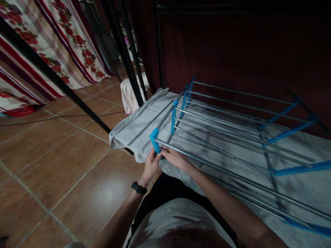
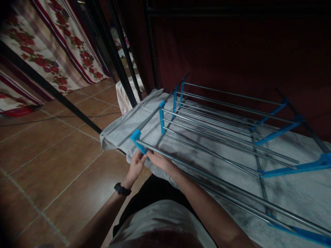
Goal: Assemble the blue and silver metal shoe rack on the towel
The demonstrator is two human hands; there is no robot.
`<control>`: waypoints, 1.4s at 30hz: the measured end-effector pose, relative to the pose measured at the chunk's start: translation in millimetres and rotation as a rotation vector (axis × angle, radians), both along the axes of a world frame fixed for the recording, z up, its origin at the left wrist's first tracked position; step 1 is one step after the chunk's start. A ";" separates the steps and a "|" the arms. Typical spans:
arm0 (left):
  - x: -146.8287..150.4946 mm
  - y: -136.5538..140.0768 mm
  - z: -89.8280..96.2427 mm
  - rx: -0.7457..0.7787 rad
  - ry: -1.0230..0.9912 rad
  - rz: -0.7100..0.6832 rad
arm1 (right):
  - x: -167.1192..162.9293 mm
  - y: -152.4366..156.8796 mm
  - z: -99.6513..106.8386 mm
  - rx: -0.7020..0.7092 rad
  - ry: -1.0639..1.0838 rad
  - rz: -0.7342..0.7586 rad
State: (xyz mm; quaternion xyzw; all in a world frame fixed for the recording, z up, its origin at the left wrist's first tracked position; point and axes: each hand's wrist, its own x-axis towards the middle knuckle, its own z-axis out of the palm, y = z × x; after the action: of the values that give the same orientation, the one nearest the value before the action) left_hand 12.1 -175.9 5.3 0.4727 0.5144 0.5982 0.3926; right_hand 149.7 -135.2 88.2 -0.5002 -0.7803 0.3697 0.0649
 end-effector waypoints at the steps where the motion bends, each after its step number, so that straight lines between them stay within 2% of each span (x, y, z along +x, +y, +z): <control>1: -0.4 0.5 -0.7 0.003 0.003 0.006 | -2.2 1.3 0.3 0.000 0.011 -0.016; 8: -0.8 0.2 -5.3 0.029 0.103 0.048 | -7.1 2.1 -4.0 0.025 0.055 0.057; 15: 0.8 -0.5 -5.4 0.051 0.199 0.098 | -8.7 -3.9 -4.2 0.136 -0.110 0.055; 24: 0.3 2.0 -0.7 0.022 0.191 0.108 | -15.0 -15.5 -3.6 0.236 -0.238 0.021; 33: -0.6 -0.6 -11.2 0.006 0.081 0.013 | -13.0 -16.6 -12.2 0.216 -0.266 0.072; 42: 1.1 -5.4 -13.0 -0.038 0.144 0.059 | -9.9 -16.9 -19.4 0.224 -0.279 0.155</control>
State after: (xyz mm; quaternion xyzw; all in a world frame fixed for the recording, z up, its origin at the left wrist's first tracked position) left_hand 13.3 -181.3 -7.8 0.4916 0.5662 0.5643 0.3455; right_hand 139.8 -152.1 68.8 -0.4747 -0.8542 0.2115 -0.0173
